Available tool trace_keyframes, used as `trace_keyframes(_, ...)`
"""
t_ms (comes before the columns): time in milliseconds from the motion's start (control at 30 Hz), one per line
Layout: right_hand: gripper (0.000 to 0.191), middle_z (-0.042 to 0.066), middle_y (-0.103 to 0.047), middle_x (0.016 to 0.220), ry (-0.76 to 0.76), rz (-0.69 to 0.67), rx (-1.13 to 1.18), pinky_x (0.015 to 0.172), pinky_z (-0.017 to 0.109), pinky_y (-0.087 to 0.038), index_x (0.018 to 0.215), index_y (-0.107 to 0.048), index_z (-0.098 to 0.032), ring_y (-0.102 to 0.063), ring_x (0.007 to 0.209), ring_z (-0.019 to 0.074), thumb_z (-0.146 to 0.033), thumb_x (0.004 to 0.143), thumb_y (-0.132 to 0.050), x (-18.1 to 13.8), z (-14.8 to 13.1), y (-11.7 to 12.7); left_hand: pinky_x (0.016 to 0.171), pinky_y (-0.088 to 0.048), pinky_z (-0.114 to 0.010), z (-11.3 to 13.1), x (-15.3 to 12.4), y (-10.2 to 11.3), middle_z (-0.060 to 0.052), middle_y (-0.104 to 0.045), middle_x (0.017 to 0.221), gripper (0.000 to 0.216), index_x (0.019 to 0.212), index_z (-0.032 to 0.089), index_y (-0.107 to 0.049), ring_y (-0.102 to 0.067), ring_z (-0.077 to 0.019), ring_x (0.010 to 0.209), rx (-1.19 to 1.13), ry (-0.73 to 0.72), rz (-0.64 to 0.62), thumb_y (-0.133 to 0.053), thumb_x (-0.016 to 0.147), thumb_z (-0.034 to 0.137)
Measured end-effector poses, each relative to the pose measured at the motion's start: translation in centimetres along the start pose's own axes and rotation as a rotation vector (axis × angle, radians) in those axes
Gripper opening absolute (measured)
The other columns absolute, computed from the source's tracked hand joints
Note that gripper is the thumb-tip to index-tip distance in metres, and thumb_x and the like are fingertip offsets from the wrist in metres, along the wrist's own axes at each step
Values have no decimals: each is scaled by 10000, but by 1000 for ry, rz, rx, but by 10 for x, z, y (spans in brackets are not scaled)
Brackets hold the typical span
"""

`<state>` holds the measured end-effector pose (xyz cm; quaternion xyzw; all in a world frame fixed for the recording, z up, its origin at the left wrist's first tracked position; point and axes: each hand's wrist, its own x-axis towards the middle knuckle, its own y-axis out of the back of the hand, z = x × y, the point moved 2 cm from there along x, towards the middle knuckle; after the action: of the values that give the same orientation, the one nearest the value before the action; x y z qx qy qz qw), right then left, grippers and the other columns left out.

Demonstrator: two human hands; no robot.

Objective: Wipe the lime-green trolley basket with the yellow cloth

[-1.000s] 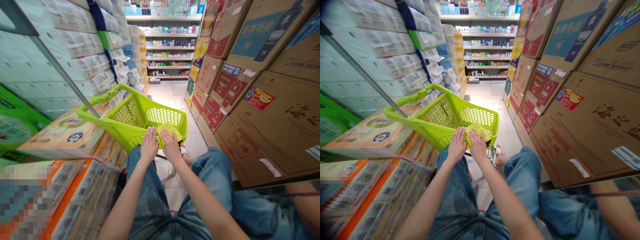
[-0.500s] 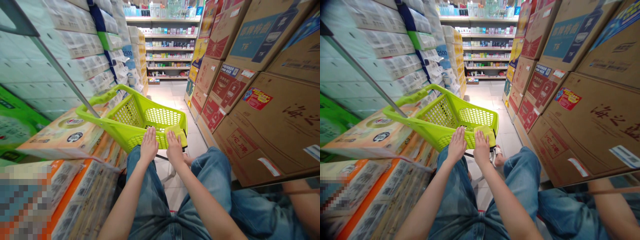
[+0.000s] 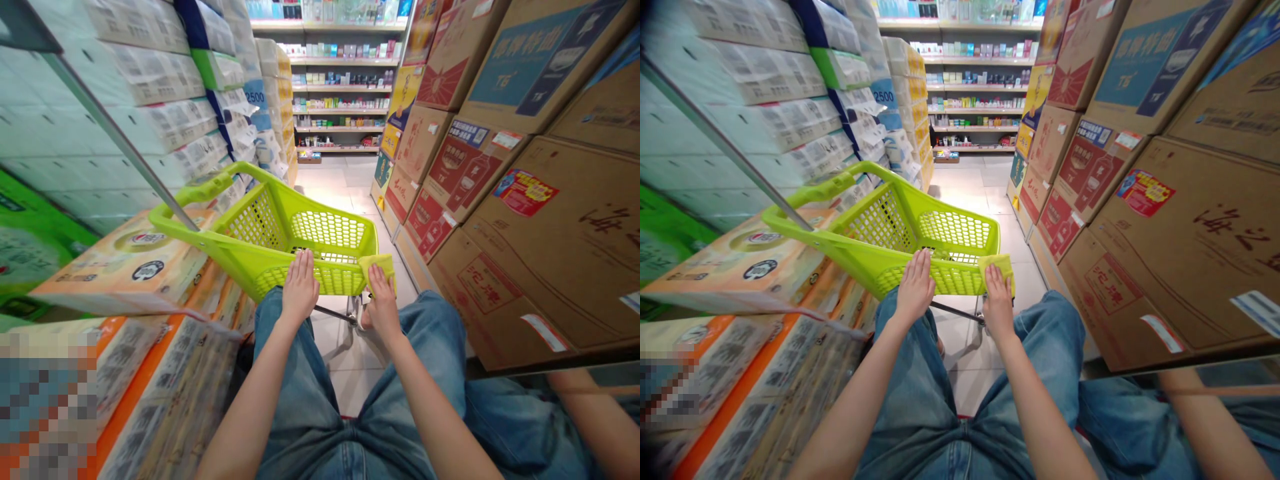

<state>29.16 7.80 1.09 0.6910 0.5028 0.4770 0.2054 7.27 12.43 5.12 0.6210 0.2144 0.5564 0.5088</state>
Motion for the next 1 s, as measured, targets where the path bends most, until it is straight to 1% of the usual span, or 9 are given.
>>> trace_keyframes(67, 876, 123, -350, 1592, -35, 34, -2, 1230, 512, -207, 1554, -265, -149, -255, 1503, 200, 35, 701, -345, -4, 10, 0, 1226, -230, -471, 0, 0, -1, -135, -265, 1623, 701, 1573, 90, -123, -176, -263, 1522, -5, 3, 9, -356, 916, 162)
trace_keyframes(133, 848, 142, -354, 1586, -51, 42, 1, 1226, 512, -219, 1550, -274, -124, -258, 1503, 210, 30, 718, -334, 1, 2, -4, 1226, -230, -472, 1, 0, -1, -135, -261, 1624, 706, 1575, 92, -113, -172, -263, 1523, -7, 5, 12, -357, 916, 163)
trace_keyframes(233, 802, 141, -368, 1579, -32, 1, 25, 1230, 502, -207, 1529, -328, -109, -256, 1503, 219, 31, 740, -330, 20, -36, -16, 1225, -233, -472, 1, 0, -1, -139, -266, 1622, 713, 1576, 94, -103, -174, -259, 1523, -5, 4, 7, -357, 914, 163)
trace_keyframes(367, 708, 136, -386, 1568, 75, -112, 84, 1242, 472, -185, 1499, -389, -92, -290, 1490, 220, -6, 797, -358, 45, -99, -35, 1226, -232, -470, -1, 0, 0, -139, -260, 1624, 700, 1574, 99, -117, -169, -257, 1523, -1, -6, -11, -355, 921, 184)
trace_keyframes(467, 684, 122, -379, 1573, 125, -139, 119, 1245, 449, -191, 1501, -386, -91, -293, 1488, 199, -18, 822, -351, 49, -118, -38, 1227, -232, -466, -2, 0, 0, -137, -266, 1622, 676, 1568, 97, -152, -173, -258, 1523, 8, -14, -16, -355, 934, 216)
trace_keyframes(567, 741, 93, -377, 1579, 160, -125, 120, 1249, 438, -184, 1512, -371, -122, -268, 1497, 169, 19, 785, -342, 40, -102, -30, 1232, -222, -452, -2, 0, 0, -145, -270, 1620, 686, 1564, 80, -155, -174, -247, 1523, 22, -7, -15, -355, 916, 181)
trace_keyframes(833, 828, 82, -385, 1576, 22, 2, 153, 1248, 473, -193, 1511, -377, -149, -264, 1499, 161, 33, 706, -321, 9, 4, -2, 1231, -220, -468, -2, -1, -4, -143, -266, 1621, 706, 1571, 86, -126, -180, -256, 1521, -10, -6, 16, -365, 911, 162)
trace_keyframes(933, 823, 69, -412, 1561, 11, 8, 198, 1243, 460, -220, 1495, -412, -170, -292, 1488, 157, 29, 700, -327, 8, 13, -1, 1232, -219, -467, -2, -1, -4, -149, -268, 1620, 693, 1567, 78, -140, -181, -257, 1521, -19, -4, 24, -364, 916, 161)
trace_keyframes(1000, 805, 92, -430, 1548, -48, 29, 157, 1243, 477, -211, 1482, -431, -146, -311, 1482, 181, 32, 703, -334, 15, 0, -3, 1233, -217, -461, -1, 0, -4, -155, -269, 1618, 676, 1561, 67, -162, -181, -257, 1521, -15, -6, 24, -359, 921, 161)
